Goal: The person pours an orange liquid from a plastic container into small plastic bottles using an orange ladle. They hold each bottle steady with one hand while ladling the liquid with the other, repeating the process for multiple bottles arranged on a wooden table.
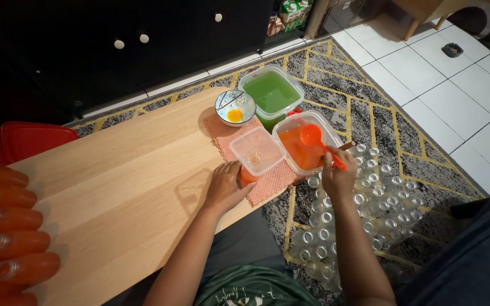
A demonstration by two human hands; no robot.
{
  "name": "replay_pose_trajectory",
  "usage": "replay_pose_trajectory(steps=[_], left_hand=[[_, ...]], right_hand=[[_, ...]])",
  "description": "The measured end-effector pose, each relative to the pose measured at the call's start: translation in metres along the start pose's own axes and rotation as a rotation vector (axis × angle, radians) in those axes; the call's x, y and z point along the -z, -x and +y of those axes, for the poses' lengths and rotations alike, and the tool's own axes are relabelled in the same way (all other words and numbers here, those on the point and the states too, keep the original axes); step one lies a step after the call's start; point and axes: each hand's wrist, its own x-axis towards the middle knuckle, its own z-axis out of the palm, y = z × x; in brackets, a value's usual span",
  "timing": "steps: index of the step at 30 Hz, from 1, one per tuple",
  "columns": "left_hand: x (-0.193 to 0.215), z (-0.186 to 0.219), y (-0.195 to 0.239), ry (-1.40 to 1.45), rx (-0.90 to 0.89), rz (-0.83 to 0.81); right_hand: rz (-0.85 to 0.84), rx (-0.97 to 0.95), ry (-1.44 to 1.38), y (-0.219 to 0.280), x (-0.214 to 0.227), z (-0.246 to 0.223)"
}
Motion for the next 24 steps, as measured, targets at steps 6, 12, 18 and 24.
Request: replay_pose_trajectory(steps=[6, 12, 18, 24], left_hand=[[0.000, -0.001, 0.000, -0.006, 0.012, -0.017], [0.002, 0.003, -0.001, -0.012, 0.020, -0.012], [0.007, 0.007, -0.002, 0.005, 0.014, -0.012], [0.007, 0.007, -0.002, 0.001, 0.005, -0.004]], right_hand=[[-0.152, -0.069, 0.300, 0.028, -0.036, 0.029], [-0.244, -0.193, 0.125, 0.023, -0.028, -0.011], [-0.175, -0.166, 0.001, 0.025, -0.034, 0.010], [-0.115, -0.183, -0.058, -0.002, 0.007, -0.027]])
